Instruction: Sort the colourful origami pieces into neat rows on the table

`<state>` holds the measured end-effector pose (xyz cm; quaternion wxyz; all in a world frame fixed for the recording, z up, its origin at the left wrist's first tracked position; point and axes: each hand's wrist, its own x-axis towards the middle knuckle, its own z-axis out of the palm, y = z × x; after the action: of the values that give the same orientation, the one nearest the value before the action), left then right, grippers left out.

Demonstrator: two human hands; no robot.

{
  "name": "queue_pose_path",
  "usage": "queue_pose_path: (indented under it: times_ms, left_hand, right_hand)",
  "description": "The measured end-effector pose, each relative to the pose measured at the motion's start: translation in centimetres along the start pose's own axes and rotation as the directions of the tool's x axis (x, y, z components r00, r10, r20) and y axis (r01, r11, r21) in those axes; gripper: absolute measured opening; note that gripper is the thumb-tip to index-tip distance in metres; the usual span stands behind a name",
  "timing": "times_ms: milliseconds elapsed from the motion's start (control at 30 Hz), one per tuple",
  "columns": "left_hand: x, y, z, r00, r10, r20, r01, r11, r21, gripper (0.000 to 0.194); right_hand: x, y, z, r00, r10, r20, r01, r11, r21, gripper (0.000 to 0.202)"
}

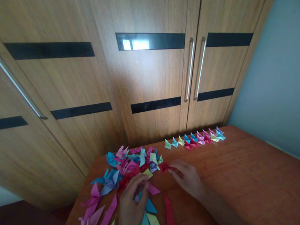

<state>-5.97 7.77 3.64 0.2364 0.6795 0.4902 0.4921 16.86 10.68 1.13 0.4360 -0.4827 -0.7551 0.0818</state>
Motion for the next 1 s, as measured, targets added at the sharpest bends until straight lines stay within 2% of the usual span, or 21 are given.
queue_pose_path:
  times_ms: [100,200,333,467,600,733,1000]
  left_hand:
    - [0.1,0.3,-0.1,0.999,-0.033,0.003,0.033,0.999,-0.007,0.02]
    - [0.1,0.5,-0.2,0.999,-0.048,0.014,0.048,0.999,-0.013,0.02]
    - [0.1,0.4,-0.1,0.998,-0.049,0.026,0.05,0.998,-0.027,0.02]
    - [0.0,0.2,-0.1,0.999,-0.036,0.026,0.037,0.999,-0.031,0.021]
    - [-0.1,0.2,-0.1,1.0,-0.005,0.025,0.006,1.0,-0.027,0.02]
    - [-0.2,0.3,-0.1,0.999,0.009,0.042,-0.008,1.0,-0.012,0.02]
    - [-0.3,0.4,-0.2,0.998,0.003,0.057,-0.004,1.0,0.016,0.021]
  right_hand:
    - [0.2,3.4,-1.2,0.97,0.228,-0.081,-0.24,0.948,-0.209,0.022]
    - [0.2,5.6,-2.4,0.898,0.429,-0.098,-0.431,0.809,-0.401,0.024]
    - [0.4,6.4,-2.3,0.818,0.574,-0.043,-0.488,0.652,-0.58,0.029]
    - [1.2,6.2,-1.1,0.776,0.631,-0.015,-0.482,0.577,-0.659,0.032]
    - [2.3,6.3,-0.4,0.782,0.622,-0.017,-0.466,0.566,-0.68,0.031]
    - [3.2,6.7,-0.4,0.769,0.639,-0.01,-0.47,0.556,-0.686,0.032]
    - [3.2,7.5,-0.1,0.767,0.641,-0.023,-0.472,0.54,-0.696,0.03]
